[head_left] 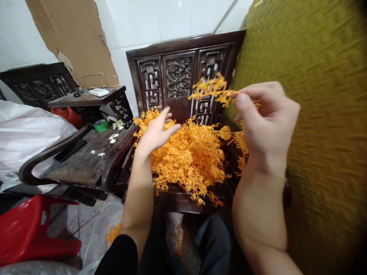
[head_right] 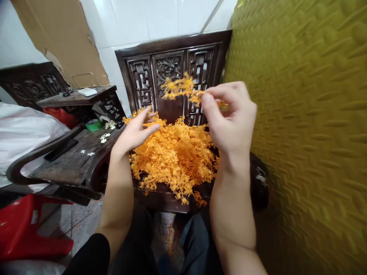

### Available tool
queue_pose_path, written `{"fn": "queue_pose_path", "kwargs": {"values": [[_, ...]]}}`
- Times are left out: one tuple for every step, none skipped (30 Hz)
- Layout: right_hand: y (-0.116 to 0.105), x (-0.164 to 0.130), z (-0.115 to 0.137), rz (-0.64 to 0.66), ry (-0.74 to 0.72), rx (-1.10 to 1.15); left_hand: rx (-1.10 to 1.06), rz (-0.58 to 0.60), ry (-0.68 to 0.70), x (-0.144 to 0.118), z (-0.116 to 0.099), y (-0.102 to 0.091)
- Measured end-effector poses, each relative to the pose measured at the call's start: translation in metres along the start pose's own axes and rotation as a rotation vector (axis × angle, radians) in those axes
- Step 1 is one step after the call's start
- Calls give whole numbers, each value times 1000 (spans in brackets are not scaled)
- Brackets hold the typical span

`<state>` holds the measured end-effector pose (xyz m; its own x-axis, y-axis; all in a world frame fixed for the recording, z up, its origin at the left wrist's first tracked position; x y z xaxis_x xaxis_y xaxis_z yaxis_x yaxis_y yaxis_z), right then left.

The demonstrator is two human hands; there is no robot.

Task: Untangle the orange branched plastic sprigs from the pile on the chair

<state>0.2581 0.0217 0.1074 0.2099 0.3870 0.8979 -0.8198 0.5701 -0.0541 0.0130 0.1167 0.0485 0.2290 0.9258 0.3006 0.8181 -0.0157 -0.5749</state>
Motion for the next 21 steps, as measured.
{"fn": "queue_pose_path", "kwargs": {"values": [[5, 0, 5, 62, -57, -9, -111, -136, 32, -5, -7, -19], [9, 0, 10, 109, -109, -7, -206, -250, 72, -12, -14, -33], [14, -1, 13, 155, -133, 3, -270, -326, 130, -19, -23, -43], [21, -3, 15, 221, -117, 18, -298, -355, 202, -26, -34, -47], [28, -5, 16, 287, -87, 32, -288, -341, 283, -32, -46, -45], [35, -8, 17, 352, -61, 43, -250, -296, 361, -38, -59, -39], [42, -11, 19, 409, -47, 55, -197, -236, 431, -42, -69, -31], [47, -13, 22, 452, -48, 71, -141, -177, 487, -46, -78, -23], [51, -15, 25, 478, -57, 92, -96, -127, 522, -48, -83, -15], [53, -16, 27, 486, -69, 115, -70, -88, 536, -49, -86, -8], [54, -17, 28, 483, -72, 136, -64, -62, 533, -49, -86, -4], [54, -18, 28, 473, -63, 153, -75, -52, 515, -48, -85, -1], [54, -18, 27, 464, -44, 167, -93, -50, 488, -46, -82, -1], [54, -19, 25, 459, -21, 180, -111, -53, 460, -44, -80, -2], [54, -20, 23, 456, 3, 193, -122, -58, 439, -43, -77, -3], [54, -21, 21, 456, 26, 206, -121, -62, 424, -43, -75, -5], [54, -21, 20, 457, 48, 216, -110, -68, 416, -43, -74, -7], [54, -22, 18, 458, 66, 220, -91, -78, 413, -43, -74, -9], [54, -22, 16, 453, 83, 218, -61, -92, 410, -44, -73, -11], [53, -22, 15, 441, 99, 216, -23, -107, 409, -44, -73, -14], [53, -22, 13, 426, 118, 215, 17, -118, 410, -45, -72, -15]]}}
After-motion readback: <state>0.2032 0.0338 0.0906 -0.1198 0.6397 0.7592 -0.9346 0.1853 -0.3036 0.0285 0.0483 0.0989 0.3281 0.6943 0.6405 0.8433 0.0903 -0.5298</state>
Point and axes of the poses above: each hand's wrist, its own x-axis towards the middle knuckle, its own y-axis out of the palm, z = x × y, the point moved 7 cm from there along x, towards the middle knuckle, and after that the axes turned 10 degrees about -y, right-handed, at the moved point
